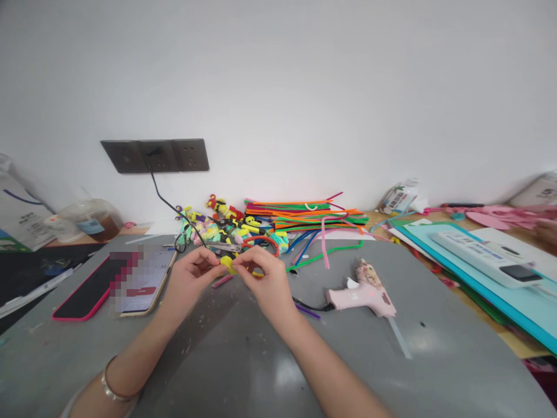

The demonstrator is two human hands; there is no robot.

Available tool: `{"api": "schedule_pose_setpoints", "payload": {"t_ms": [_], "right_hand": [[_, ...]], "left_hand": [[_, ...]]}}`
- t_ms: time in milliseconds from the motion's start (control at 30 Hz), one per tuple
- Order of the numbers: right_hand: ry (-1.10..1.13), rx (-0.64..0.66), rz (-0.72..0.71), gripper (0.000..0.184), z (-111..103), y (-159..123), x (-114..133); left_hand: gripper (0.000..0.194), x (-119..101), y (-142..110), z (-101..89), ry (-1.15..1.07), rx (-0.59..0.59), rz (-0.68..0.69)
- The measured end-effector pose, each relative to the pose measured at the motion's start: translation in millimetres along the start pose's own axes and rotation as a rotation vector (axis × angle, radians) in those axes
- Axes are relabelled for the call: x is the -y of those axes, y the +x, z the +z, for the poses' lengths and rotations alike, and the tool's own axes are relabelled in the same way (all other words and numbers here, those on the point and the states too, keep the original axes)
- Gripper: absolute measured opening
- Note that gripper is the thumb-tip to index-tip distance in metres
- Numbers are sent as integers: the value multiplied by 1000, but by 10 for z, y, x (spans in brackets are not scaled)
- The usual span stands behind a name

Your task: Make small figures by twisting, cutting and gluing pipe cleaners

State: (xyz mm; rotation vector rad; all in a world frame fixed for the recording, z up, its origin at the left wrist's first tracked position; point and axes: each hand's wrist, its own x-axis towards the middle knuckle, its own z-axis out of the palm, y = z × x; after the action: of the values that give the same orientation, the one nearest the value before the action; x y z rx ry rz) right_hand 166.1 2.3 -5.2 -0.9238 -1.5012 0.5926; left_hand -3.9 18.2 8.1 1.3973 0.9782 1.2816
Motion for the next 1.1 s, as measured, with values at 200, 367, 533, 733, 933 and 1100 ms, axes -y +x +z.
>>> {"api": "schedule_pose_setpoints", "payload": {"t_ms": [200, 367, 533, 733, 933, 1100], "right_hand": [[-11, 8, -51, 10, 6, -3, 7], [-42, 5, -87, 13, 3, 5, 25], [-88, -5, -112, 15, -5, 15, 49], [-125, 4, -118, 13, -4, 7, 81], [-165, -7, -161, 11, -3, -10, 90], [-100, -84, -57, 26, 24, -40, 44]], "left_hand": [[24, -9, 7, -6, 13, 7, 8], [23, -21, 3, -5, 27, -11, 33], [23, -18, -11, -5, 49, -20, 38], [25, -2, -8, -4, 19, -14, 40], [27, -19, -5, -8, -10, 53, 60], [24, -5, -18, -1, -68, 66, 67]]}}
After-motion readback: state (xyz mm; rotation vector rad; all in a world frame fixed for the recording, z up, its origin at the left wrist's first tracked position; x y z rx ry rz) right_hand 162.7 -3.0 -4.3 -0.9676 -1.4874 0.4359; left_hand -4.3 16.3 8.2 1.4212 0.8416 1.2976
